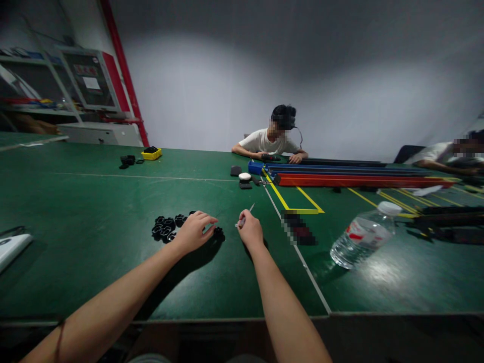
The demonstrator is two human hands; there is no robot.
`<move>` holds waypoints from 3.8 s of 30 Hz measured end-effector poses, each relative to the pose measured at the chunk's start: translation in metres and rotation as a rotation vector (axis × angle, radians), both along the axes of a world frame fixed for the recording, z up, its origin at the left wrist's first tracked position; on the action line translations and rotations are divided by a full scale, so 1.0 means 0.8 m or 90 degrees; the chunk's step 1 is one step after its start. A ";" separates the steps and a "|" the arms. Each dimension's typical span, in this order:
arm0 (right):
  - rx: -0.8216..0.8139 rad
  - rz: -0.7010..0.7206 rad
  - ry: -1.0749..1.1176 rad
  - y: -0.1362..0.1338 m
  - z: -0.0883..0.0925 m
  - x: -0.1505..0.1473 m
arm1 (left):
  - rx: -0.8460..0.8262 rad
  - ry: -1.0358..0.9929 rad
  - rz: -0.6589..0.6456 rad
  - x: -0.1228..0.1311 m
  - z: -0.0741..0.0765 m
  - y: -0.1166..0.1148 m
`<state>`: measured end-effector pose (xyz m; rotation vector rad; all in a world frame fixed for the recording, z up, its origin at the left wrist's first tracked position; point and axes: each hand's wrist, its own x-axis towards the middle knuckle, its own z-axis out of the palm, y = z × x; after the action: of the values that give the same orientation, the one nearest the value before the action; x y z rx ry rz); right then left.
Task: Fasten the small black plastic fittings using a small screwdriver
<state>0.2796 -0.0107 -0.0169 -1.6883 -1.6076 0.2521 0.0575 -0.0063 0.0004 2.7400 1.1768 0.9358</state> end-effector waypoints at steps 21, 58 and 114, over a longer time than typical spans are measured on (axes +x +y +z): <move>-0.181 0.345 0.771 -0.030 0.032 -0.049 | 0.213 -0.138 -0.117 0.006 0.004 -0.002; -0.036 0.265 0.618 -0.032 0.036 -0.051 | -0.258 -0.493 0.126 -0.014 0.001 0.028; 0.009 0.378 0.441 -0.036 0.033 -0.049 | -0.284 -0.474 0.069 -0.008 0.006 0.017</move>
<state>0.2400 -0.0394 0.0096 -0.9021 -1.4976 0.9953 0.0512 0.0076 0.0049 1.7499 1.1817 1.3329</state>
